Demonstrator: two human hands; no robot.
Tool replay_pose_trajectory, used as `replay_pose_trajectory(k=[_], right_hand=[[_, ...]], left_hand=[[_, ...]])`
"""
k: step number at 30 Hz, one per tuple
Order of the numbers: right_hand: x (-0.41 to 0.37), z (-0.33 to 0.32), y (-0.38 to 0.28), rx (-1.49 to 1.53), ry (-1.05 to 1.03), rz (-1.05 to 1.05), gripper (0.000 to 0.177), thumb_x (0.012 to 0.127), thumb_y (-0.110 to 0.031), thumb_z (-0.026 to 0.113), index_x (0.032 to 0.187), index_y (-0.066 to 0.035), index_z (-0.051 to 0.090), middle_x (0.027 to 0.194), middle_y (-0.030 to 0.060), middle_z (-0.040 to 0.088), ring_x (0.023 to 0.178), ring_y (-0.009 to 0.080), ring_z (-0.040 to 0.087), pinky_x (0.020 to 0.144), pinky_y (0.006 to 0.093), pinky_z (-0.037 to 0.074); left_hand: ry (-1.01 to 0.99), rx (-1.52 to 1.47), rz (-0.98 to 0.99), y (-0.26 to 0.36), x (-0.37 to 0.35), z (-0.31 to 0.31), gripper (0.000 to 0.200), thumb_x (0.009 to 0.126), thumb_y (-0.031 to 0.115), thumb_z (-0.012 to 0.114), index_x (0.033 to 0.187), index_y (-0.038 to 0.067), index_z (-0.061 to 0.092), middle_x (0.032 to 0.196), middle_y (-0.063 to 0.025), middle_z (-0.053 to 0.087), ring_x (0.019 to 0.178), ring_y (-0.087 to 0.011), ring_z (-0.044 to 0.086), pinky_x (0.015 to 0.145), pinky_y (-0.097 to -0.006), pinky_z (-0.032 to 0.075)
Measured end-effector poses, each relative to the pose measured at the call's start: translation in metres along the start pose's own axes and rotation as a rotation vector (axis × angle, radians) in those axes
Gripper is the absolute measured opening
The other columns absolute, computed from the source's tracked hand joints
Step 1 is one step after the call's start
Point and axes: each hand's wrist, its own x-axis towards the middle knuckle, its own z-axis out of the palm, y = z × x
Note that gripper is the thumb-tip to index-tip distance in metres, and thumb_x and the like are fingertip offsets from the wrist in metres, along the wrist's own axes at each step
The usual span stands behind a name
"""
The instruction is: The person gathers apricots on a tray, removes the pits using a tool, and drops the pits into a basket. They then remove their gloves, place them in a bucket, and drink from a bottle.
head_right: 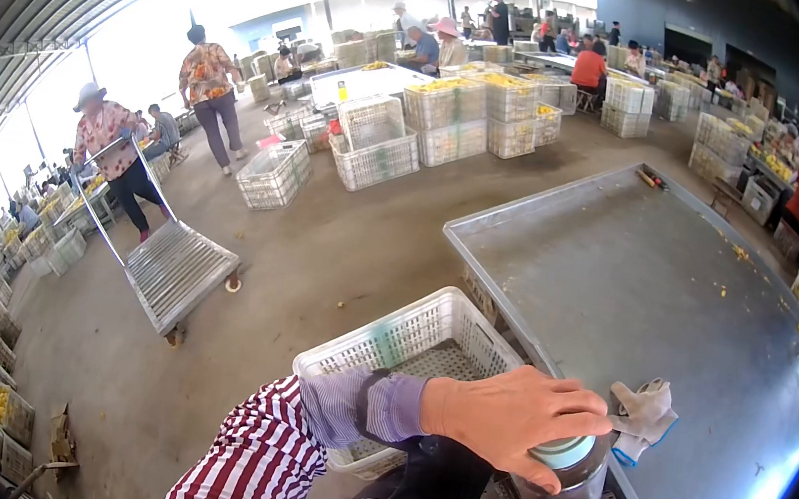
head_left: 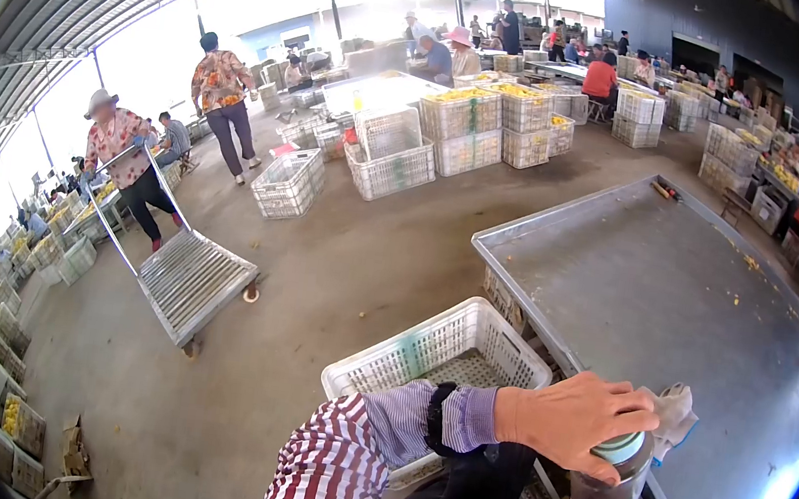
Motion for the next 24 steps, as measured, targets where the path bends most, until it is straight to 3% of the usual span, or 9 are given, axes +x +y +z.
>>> replay_pose_trajectory(k=[2, 5, 8, 11, 13, 15, 18, 22, 24], right_hand=[[0.003, -0.007, 0.002, -0.158, 0.012, -0.006, 0.116, 0.062, -0.006, 0.090, 0.149, -0.015, 0.014, 0.146, 0.0209, 0.030, 0.125, 0.0412, 0.042, 0.100, 0.0548, 0.044], [0.005, -0.019, 0.004, -0.404, 0.028, -0.011, 0.114, 0.060, -0.004, 0.091, 0.147, -0.012, 0.018, 0.144, 0.0219, 0.033, 0.127, 0.0390, 0.042, 0.100, 0.0547, 0.043], [0.002, -0.007, 0.001, -0.422, -0.005, -0.113, 0.112, 0.061, -0.005, 0.091, 0.147, -0.012, 0.020, 0.142, 0.0212, 0.035, 0.127, 0.0374, 0.042, 0.100, 0.0538, 0.044], [-0.004, 0.002, -0.001, -0.353, 0.004, -0.175, 0.111, 0.061, -0.005, 0.090, 0.147, -0.011, 0.020, 0.142, 0.0209, 0.036, 0.127, 0.0362, 0.043, 0.101, 0.0530, 0.043], [-0.003, -0.009, 0.004, -0.453, 0.006, -0.222, 0.112, 0.061, -0.003, 0.090, 0.147, -0.012, 0.020, 0.141, 0.0213, 0.036, 0.125, 0.0360, 0.044, 0.101, 0.0528, 0.044], [0.012, -0.061, 0.024, -0.679, -0.063, -0.311, 0.113, 0.059, 0.000, 0.090, 0.147, -0.013, 0.020, 0.140, 0.0219, 0.037, 0.123, 0.0365, 0.046, 0.100, 0.0528, 0.044], [0.022, -0.040, 0.027, -0.733, -0.241, -0.474, 0.113, 0.059, 0.001, 0.090, 0.147, -0.016, 0.020, 0.138, 0.0226, 0.038, 0.119, 0.0379, 0.048, 0.098, 0.0532, 0.046], [0.025, -0.019, 0.018, -0.961, -0.264, -0.714, 0.112, 0.057, -0.002, 0.092, 0.145, -0.011, 0.023, 0.138, 0.0234, 0.039, 0.120, 0.0394, 0.047, 0.098, 0.0533, 0.047], [0.026, -0.018, 0.027, -0.856, -0.259, -0.669, 0.111, 0.057, -0.006, 0.093, 0.144, -0.009, 0.025, 0.137, 0.0227, 0.040, 0.118, 0.0393, 0.048, 0.098, 0.0536, 0.046]], left_hand=[[-0.167, 0.077, -0.094, 0.007, 0.000, -0.007, 0.051, 0.081, 0.041, 0.069, 0.111, 0.003, 0.054, 0.103, -0.0124, 0.054, 0.093, -0.0283, 0.061, 0.060, -0.0406, 0.048], [-0.314, 0.092, -0.454, 0.013, 0.005, -0.006, 0.050, 0.083, 0.042, 0.067, 0.112, 0.003, 0.054, 0.103, -0.0135, 0.055, 0.095, -0.0292, 0.062, 0.060, -0.0429, 0.048], [-0.248, 0.034, -0.415, 0.013, 0.004, -0.007, 0.050, 0.083, 0.041, 0.068, 0.113, 0.004, 0.053, 0.105, -0.0143, 0.056, 0.094, -0.0309, 0.062, 0.064, -0.0439, 0.049], [-0.102, -0.062, -0.232, 0.007, -0.006, -0.001, 0.053, 0.081, 0.038, 0.071, 0.116, 0.005, 0.052, 0.111, -0.0140, 0.056, 0.098, -0.0328, 0.061, 0.070, -0.0432, 0.051], [-0.123, -0.087, -0.145, 0.002, -0.010, -0.001, 0.057, 0.078, 0.037, 0.072, 0.121, 0.005, 0.051, 0.116, -0.0140, 0.055, 0.104, -0.0334, 0.058, 0.077, -0.0431, 0.051], [-0.152, -0.077, -0.042, -0.005, -0.014, -0.003, 0.067, 0.075, 0.036, 0.075, 0.128, 0.006, 0.048, 0.125, -0.0149, 0.051, 0.113, -0.0330, 0.053, 0.087, -0.0437, 0.049], [-0.091, -0.096, -0.032, -0.005, -0.019, 0.000, 0.074, 0.073, 0.037, 0.076, 0.131, 0.003, 0.046, 0.128, -0.0165, 0.049, 0.115, -0.0322, 0.050, 0.090, -0.0438, 0.047], [-0.143, 0.075, -0.347, 0.012, -0.022, -0.008, 0.066, 0.078, 0.050, 0.070, 0.116, -0.001, 0.050, 0.104, -0.0160, 0.056, 0.087, -0.0354, 0.061, 0.073, -0.0455, 0.048], [-0.112, 0.173, -0.373, 0.013, -0.027, -0.005, 0.062, 0.080, 0.052, 0.068, 0.108, 0.000, 0.051, 0.095, -0.0152, 0.056, 0.076, -0.0359, 0.061, 0.066, -0.0455, 0.047]])
